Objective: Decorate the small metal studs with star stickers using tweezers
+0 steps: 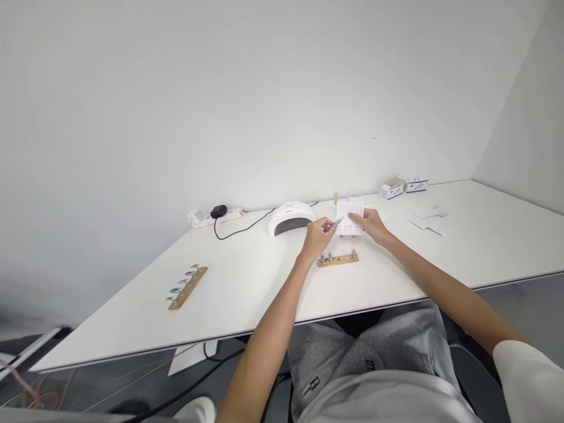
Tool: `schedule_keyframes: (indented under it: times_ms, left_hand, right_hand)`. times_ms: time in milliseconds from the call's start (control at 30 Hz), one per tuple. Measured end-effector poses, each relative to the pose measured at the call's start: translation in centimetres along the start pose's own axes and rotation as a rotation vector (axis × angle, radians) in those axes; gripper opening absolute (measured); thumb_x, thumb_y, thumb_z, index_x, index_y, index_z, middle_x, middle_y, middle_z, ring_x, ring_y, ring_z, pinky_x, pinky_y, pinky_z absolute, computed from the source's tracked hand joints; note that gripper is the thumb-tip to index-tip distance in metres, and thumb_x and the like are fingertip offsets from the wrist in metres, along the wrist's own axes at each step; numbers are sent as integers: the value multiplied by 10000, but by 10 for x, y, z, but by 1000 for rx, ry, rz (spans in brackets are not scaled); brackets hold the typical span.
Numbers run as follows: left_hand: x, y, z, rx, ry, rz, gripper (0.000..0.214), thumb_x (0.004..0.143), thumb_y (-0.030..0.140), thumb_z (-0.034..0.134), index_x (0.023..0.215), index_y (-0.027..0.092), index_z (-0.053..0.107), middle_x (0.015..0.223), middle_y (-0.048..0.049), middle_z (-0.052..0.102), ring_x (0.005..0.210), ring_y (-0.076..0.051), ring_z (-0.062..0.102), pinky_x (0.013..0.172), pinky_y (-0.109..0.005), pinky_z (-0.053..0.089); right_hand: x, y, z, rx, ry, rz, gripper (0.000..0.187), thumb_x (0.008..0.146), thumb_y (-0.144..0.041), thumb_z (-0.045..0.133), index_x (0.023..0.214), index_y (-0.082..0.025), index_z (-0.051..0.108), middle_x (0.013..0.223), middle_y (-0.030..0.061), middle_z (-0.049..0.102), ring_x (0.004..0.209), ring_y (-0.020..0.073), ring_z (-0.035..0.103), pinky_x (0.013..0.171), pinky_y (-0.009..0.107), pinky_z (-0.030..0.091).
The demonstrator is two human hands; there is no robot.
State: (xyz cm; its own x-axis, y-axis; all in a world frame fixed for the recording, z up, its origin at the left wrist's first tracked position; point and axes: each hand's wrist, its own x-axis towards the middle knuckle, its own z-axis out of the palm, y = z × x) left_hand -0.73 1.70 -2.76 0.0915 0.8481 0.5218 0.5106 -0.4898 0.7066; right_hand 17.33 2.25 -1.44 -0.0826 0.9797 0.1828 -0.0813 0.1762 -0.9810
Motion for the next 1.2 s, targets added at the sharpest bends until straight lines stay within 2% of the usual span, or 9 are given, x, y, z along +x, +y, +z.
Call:
schedule_keyframes:
  times_ms: [467, 700, 900, 1200]
  left_hand:
    - [-1, 3, 0, -9, -1, -21, 168, 732, 297, 577, 657, 154, 623, 551, 10, 536, 538, -100, 465, 526, -215, 357]
    - [-1, 4, 1, 19, 8, -19, 159, 730, 290, 581, 654, 158, 626, 546, 11, 536, 542, -101, 469, 530, -213, 358]
    - [-2, 4, 1, 20, 7, -17, 183, 739, 305, 582, 635, 159, 620, 541, 9, 537, 536, -101, 459, 519, -214, 351]
    - [-2, 4, 2, 37, 9, 6, 191, 746, 301, 576, 628, 158, 621, 540, 6, 540, 537, -102, 455, 517, -216, 342]
  right_hand:
    - [0, 1, -2, 4, -17, 21, 261, 673, -378, 749, 687, -134, 656, 682, 77, 705, 534, 194, 633, 429, 300, 524]
    - [4, 8, -2, 13, 54, 37, 256, 648, -354, 761, 705, -123, 668, 766, 87, 724, 706, 197, 676, 559, 267, 528]
    - [4, 9, 0, 80, 51, 78, 219, 677, -314, 743, 771, -125, 686, 829, 97, 734, 761, 201, 689, 615, 273, 544]
    - [1, 6, 0, 86, 48, 101, 189, 705, -292, 731, 768, -123, 675, 809, 93, 734, 754, 196, 690, 620, 273, 551]
